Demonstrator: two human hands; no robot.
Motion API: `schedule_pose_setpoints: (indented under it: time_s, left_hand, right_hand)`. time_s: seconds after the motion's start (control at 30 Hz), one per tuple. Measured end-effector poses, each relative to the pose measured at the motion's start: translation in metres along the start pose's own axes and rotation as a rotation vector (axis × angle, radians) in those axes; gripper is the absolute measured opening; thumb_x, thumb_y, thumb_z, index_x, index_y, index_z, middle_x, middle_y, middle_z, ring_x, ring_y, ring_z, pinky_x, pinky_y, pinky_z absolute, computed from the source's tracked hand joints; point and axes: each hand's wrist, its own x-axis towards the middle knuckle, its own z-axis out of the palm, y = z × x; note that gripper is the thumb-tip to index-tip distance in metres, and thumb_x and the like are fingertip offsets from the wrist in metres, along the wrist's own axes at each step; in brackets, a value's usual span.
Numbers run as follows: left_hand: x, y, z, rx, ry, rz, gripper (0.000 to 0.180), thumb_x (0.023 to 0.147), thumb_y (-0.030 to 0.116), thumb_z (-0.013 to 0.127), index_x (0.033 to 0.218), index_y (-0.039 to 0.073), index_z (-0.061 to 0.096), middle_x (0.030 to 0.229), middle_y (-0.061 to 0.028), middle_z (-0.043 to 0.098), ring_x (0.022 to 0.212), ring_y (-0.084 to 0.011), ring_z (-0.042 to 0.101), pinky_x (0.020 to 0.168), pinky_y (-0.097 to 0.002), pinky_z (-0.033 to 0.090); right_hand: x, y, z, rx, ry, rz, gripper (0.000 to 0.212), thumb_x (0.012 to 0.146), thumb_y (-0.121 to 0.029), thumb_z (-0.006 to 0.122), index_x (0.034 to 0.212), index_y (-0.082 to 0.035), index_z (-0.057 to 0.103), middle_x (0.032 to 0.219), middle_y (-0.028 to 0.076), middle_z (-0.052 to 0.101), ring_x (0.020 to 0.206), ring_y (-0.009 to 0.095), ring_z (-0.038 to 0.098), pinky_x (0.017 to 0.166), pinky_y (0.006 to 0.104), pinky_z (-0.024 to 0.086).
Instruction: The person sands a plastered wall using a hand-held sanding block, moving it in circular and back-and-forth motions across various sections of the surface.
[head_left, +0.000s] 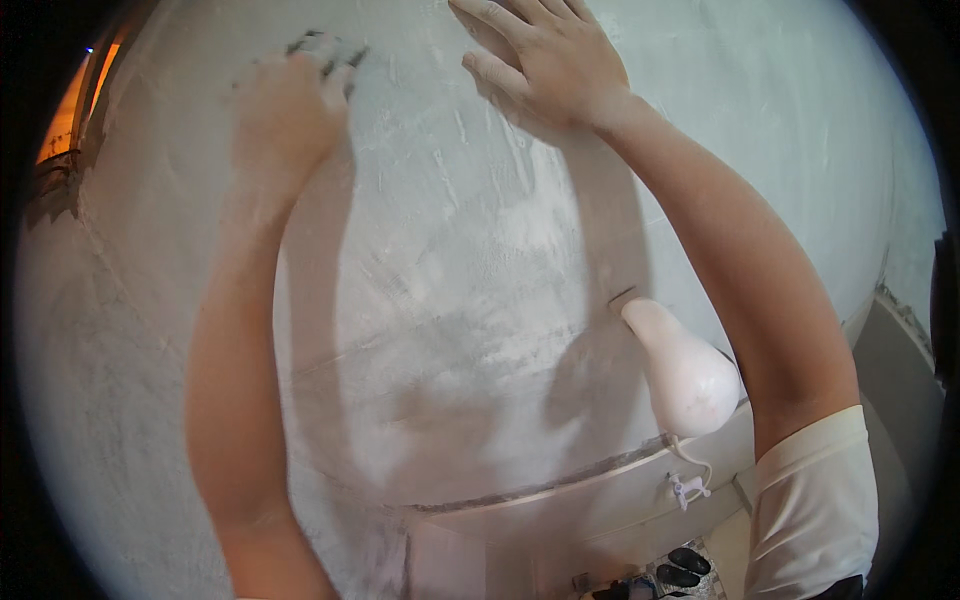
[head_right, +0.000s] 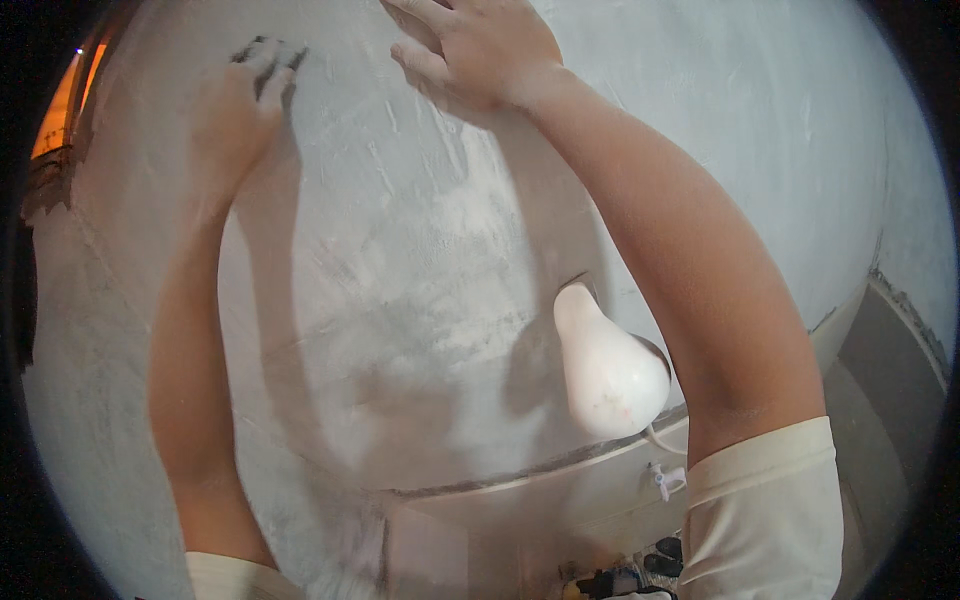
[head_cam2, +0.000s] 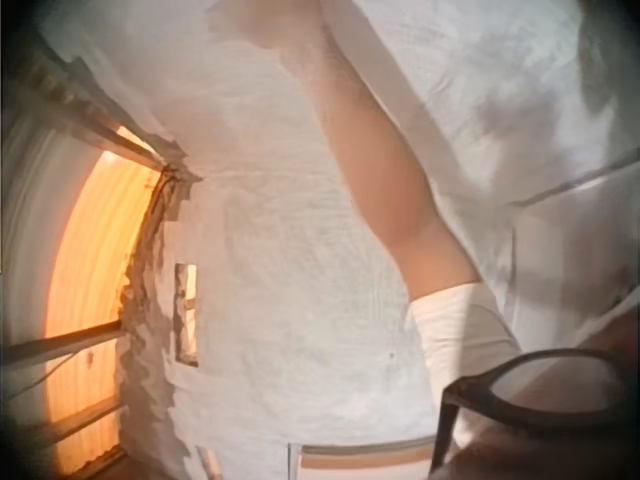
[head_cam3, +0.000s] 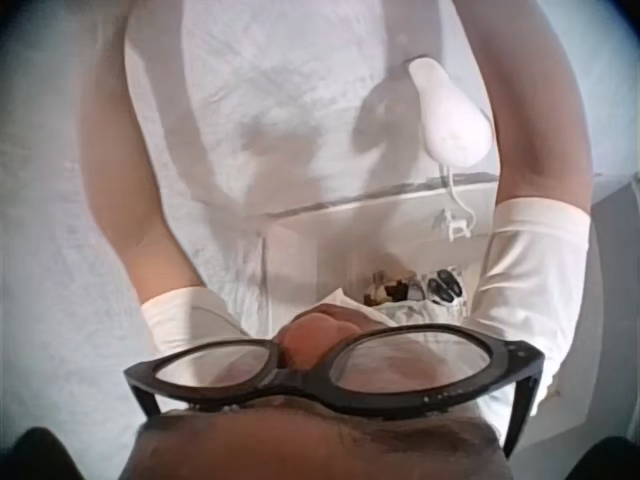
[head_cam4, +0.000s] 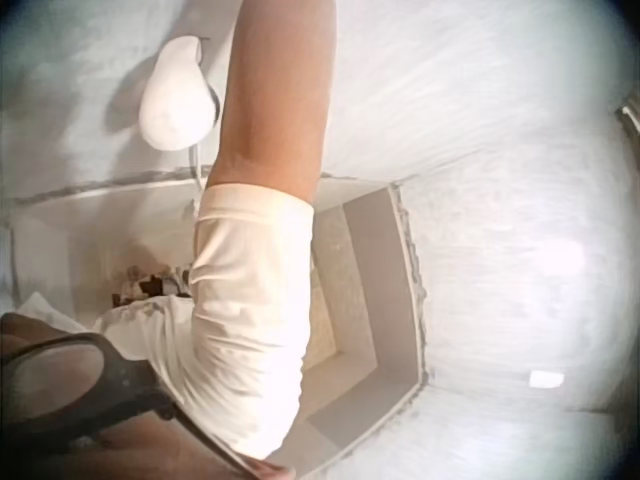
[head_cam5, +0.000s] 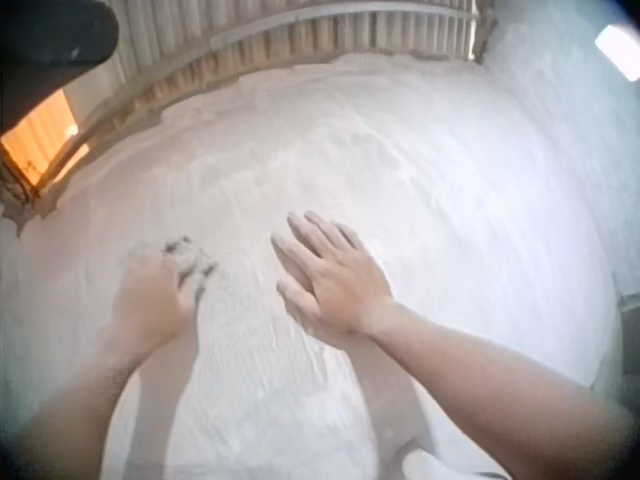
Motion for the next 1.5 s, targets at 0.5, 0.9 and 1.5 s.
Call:
schedule_pose_setpoints:
  time_s: [0.5,0.9,1.5]
  left_hand:
    - [-0.025,0.041,0.002,0.138,0.167,0.307,0.032,0.093,0.024,0.074,0.121,0.010,0.081,0.122,-0.0165,0.075,0.109,-0.0373,0.067,0.105,-0.0475,0.049]
    - [-0.027,0.049,0.005,0.152,0.137,0.315,0.034,0.096,0.031,0.073,0.125,0.015,0.082,0.125,-0.0164,0.077,0.115,-0.0360,0.072,0.097,-0.0445,0.055]
    - [0.017,0.000,-0.028,-0.097,0.024,-0.137,0.031,0.095,0.029,0.074,0.118,0.013,0.085,0.123,-0.0160,0.077,0.115,-0.0358,0.070,0.105,-0.0444,0.053]
  right_hand:
    - [0.000,0.009,-0.001,0.029,0.026,0.003,0.066,0.104,-0.048,0.054,0.158,-0.011,0.052,0.167,0.021,0.044,0.157,0.038,0.037,0.128,0.0507,0.029]
    - [-0.004,0.013,0.004,0.029,0.032,0.017,0.065,0.104,-0.046,0.052,0.159,-0.011,0.051,0.167,0.021,0.045,0.157,0.037,0.037,0.129,0.0502,0.029]
    - [0.008,0.014,-0.011,-0.053,-0.313,0.017,0.082,0.109,-0.058,0.043,0.174,-0.012,0.021,0.180,0.022,0.017,0.168,0.038,0.012,0.135,0.0526,0.014]
